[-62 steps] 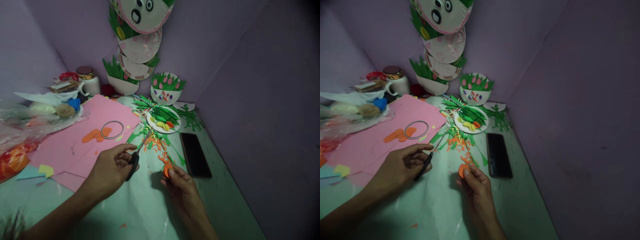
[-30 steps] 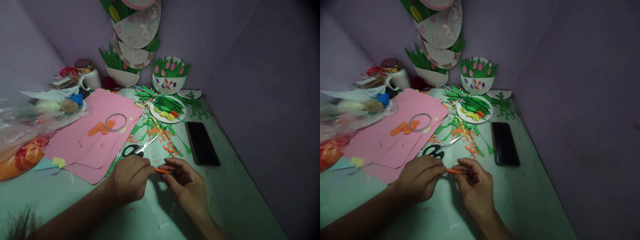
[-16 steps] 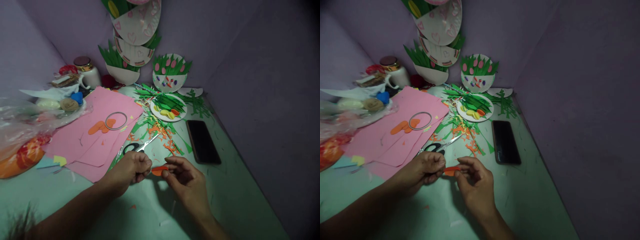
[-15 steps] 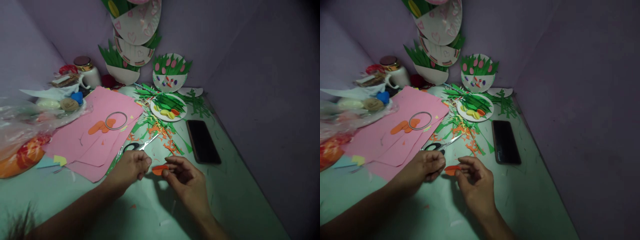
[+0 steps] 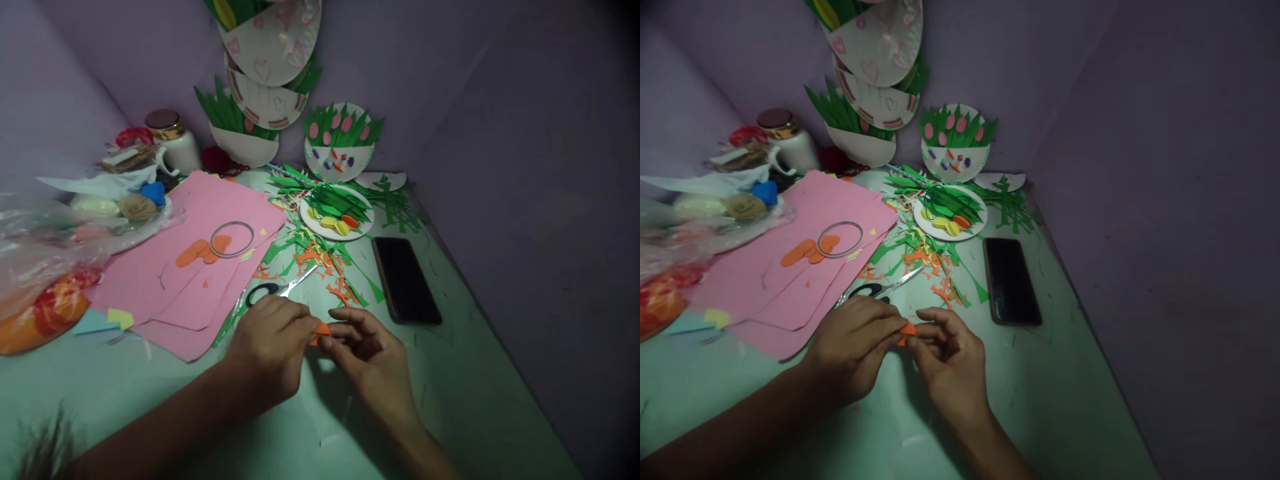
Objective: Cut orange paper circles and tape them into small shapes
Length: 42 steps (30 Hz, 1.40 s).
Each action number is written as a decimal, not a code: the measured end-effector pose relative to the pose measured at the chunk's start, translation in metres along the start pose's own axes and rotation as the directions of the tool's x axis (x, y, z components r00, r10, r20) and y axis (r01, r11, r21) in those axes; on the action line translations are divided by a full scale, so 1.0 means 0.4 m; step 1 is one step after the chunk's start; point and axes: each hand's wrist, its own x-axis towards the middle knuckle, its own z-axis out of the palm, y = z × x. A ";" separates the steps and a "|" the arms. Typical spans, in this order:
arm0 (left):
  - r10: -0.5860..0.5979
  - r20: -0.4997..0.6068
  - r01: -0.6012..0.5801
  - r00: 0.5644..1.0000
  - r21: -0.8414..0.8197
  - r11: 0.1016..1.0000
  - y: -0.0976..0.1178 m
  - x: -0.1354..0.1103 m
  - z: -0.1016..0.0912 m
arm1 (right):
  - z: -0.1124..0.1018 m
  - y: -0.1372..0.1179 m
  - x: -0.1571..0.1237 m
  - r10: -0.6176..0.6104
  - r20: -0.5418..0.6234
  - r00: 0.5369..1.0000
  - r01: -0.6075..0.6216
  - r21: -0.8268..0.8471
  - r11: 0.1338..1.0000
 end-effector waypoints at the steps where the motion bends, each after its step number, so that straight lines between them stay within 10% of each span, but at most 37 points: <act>1: -0.001 0.000 0.001 1.000 -0.008 1.000 0.000 -0.001 -0.001 | 0.001 0.000 -0.001 -0.001 0.002 1.000 0.001 0.001 1.000; 8: -0.228 0.119 0.245 0.966 -0.157 0.957 0.009 -0.011 -0.003 | 0.006 -0.001 0.000 0.022 -0.020 1.000 -0.022 -0.021 1.000; 16: -0.594 0.481 0.741 0.645 -0.205 0.639 0.016 0.031 -0.026 | 0.001 0.000 0.009 0.109 0.008 0.994 -0.109 0.011 0.994; 21: -0.628 0.491 0.795 0.603 -0.310 0.521 0.012 0.035 -0.030 | -0.005 0.000 0.009 0.113 -0.001 0.994 -0.113 0.018 0.993; 27: -0.667 0.608 0.887 0.431 -0.421 0.189 0.010 0.040 -0.033 | -0.007 0.008 0.008 0.035 -0.058 0.998 -0.035 0.002 0.999; 36: -0.693 0.382 0.791 0.612 -0.275 0.547 0.028 0.024 -0.021 | -0.002 0.004 0.001 0.009 -0.047 0.999 -0.010 -0.027 1.000; 42: -0.685 0.512 0.843 0.519 -0.441 0.309 0.027 0.041 -0.032 | -0.006 0.002 0.001 0.014 -0.124 0.992 -0.022 -0.061 0.998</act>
